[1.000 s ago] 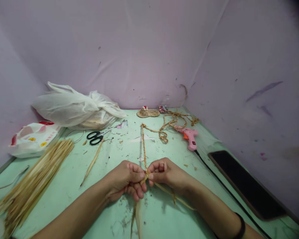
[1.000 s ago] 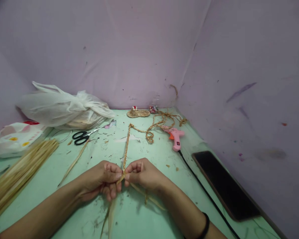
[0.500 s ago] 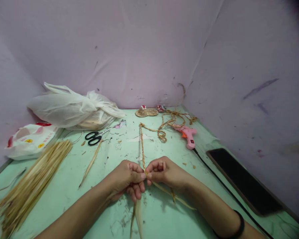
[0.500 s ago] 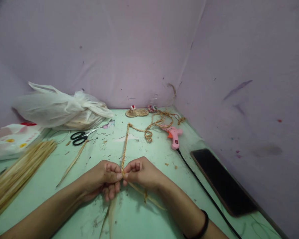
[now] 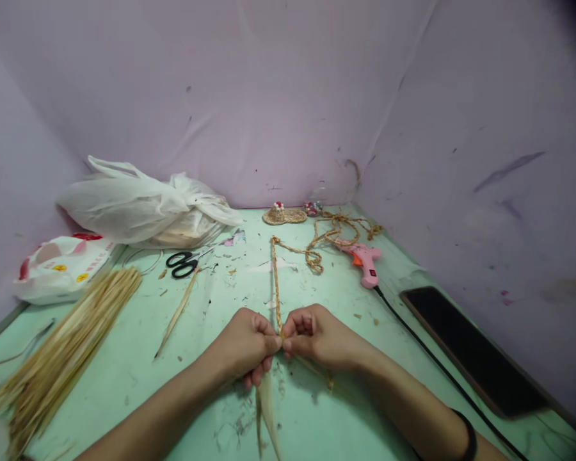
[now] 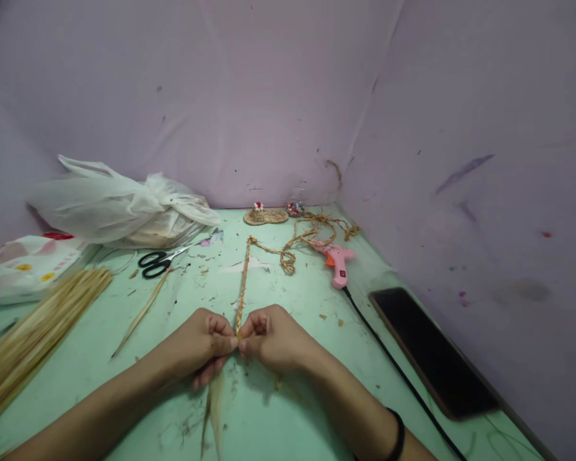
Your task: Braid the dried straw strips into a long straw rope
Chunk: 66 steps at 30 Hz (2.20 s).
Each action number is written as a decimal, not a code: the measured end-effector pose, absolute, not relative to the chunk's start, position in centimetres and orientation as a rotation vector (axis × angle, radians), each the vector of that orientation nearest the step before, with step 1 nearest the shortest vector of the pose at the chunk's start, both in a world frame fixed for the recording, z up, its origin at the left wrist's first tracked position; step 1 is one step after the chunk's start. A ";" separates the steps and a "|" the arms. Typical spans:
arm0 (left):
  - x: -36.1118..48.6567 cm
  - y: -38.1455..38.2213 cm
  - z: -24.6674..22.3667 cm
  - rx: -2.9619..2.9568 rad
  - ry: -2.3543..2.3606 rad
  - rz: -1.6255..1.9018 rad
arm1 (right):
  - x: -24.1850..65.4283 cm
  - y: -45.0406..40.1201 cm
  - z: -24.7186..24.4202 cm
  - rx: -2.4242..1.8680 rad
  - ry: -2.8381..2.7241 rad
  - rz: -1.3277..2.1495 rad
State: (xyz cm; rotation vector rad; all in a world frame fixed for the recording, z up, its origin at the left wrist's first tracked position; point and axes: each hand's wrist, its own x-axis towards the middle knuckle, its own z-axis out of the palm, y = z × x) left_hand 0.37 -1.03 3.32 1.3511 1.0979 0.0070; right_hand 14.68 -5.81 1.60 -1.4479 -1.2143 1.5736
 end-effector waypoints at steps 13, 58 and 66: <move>0.4 -1.2 2.5 1.723 1.085 0.202 | 13.2 -8.0 4.6 -2.069 -1.696 0.747; -0.9 -3.3 6.0 2.037 1.274 -0.010 | 12.0 -7.2 0.7 -1.595 -1.019 1.374; 0.1 -7.3 4.2 2.133 1.215 0.089 | 11.4 -7.6 1.4 -1.478 -0.796 1.483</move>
